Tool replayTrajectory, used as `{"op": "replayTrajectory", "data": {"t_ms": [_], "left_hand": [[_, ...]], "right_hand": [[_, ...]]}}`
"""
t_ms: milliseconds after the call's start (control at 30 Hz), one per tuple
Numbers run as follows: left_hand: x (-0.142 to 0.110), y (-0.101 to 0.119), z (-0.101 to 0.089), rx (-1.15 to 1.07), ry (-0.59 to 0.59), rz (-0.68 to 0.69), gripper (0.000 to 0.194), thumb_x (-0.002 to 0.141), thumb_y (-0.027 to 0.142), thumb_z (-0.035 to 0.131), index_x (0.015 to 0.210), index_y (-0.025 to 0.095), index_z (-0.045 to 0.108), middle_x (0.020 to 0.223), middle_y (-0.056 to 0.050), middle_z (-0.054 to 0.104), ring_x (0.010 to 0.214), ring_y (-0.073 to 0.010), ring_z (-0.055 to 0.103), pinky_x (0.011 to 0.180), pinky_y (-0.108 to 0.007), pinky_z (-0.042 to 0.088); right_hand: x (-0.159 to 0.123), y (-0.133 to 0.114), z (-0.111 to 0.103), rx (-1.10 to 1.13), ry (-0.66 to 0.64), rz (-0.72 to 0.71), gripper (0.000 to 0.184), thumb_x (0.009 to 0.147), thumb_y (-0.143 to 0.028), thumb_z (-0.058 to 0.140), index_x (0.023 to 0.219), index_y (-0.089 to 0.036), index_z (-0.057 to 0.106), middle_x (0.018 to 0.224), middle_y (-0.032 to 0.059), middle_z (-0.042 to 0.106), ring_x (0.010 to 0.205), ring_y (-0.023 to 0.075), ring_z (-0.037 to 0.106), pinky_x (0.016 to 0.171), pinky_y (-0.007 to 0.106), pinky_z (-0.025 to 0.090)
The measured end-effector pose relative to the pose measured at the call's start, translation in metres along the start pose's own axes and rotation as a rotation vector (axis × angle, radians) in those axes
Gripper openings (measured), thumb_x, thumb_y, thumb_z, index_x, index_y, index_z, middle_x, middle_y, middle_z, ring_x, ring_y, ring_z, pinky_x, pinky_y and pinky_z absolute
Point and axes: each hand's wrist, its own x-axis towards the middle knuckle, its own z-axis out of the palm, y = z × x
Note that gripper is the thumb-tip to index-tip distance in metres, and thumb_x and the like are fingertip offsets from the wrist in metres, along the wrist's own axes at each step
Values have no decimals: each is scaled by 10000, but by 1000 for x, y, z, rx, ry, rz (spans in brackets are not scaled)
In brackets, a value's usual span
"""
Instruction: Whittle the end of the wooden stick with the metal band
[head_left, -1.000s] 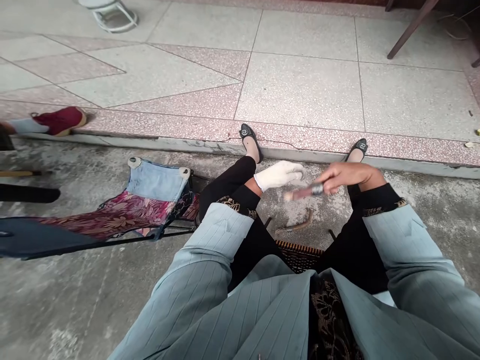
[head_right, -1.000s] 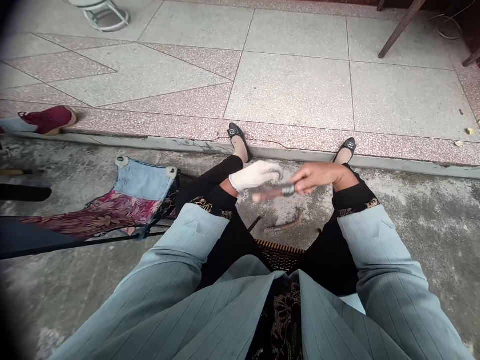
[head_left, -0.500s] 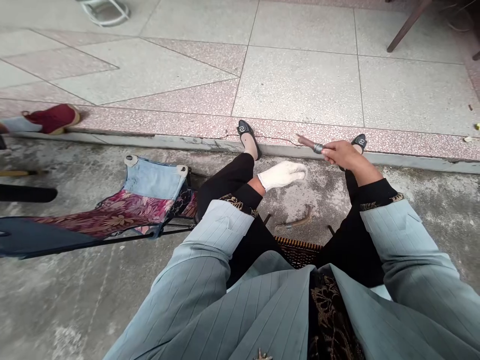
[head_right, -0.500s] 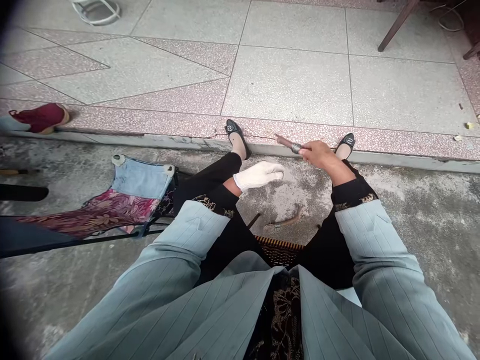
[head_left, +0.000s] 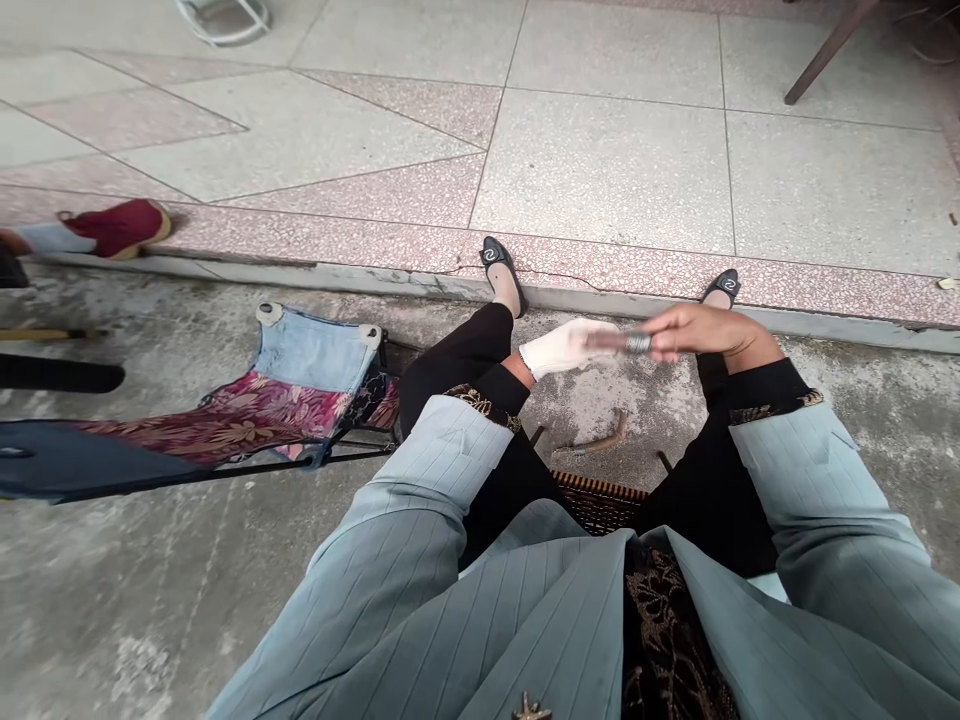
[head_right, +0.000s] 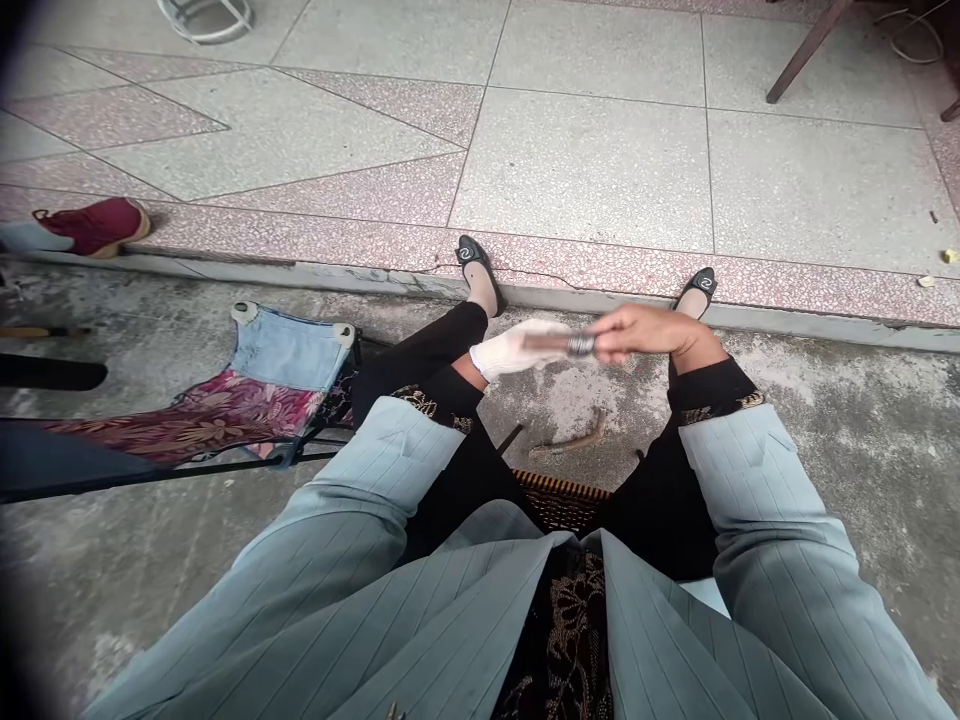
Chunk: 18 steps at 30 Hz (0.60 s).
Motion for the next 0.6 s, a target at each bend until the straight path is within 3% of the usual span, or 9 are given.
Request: {"op": "replayTrajectory", "data": {"t_ms": [100, 167, 300, 400, 500, 600], "left_hand": [[1, 2, 0, -158, 83, -47, 349, 901, 458, 521, 959, 136, 643, 764, -22, 607, 554, -74, 454, 515, -214, 358], [1, 5, 0, -143, 82, -44, 308, 896, 425, 528, 929, 141, 641, 772, -14, 609, 562, -67, 459, 528, -209, 364], [0, 10, 1, -10, 52, -18, 320, 910, 414, 491, 944, 138, 649, 820, -16, 639, 616, -83, 499, 604, -222, 397], [1, 7, 0, 171, 45, 1, 332, 926, 398, 454, 967, 140, 658, 869, -25, 660, 700, -118, 541, 675, -237, 407], [4, 0, 1, 382, 27, -2, 340, 937, 377, 441, 1032, 151, 677, 925, -40, 683, 806, -161, 587, 738, -251, 406], [6, -9, 4, 535, -4, -7, 361, 949, 376, 429, 1086, 167, 688, 960, -57, 696, 846, -183, 605, 734, -258, 395]], "right_hand": [[-6, 0, -3, 203, 413, -89, 363, 799, -486, 726, 833, -126, 690, 730, 32, 622, 558, 82, 476, 512, 216, 373], [-1, 4, -3, 267, 522, -95, 355, 771, -474, 757, 754, -133, 657, 707, 35, 608, 545, 82, 468, 502, 219, 369], [14, 17, -6, 249, 605, -39, 351, 754, -471, 762, 728, -142, 641, 693, 37, 601, 544, 90, 474, 500, 226, 360], [23, 25, -12, 90, 695, 87, 332, 788, -469, 712, 770, -143, 653, 688, 39, 603, 530, 96, 460, 499, 240, 346], [30, 26, -13, -252, 730, 299, 295, 851, -435, 637, 908, -152, 698, 752, 50, 648, 575, 123, 508, 562, 264, 365], [37, 21, -5, -681, 609, 460, 278, 896, -399, 567, 928, -170, 721, 848, 92, 683, 723, 192, 582, 628, 291, 360]]}}
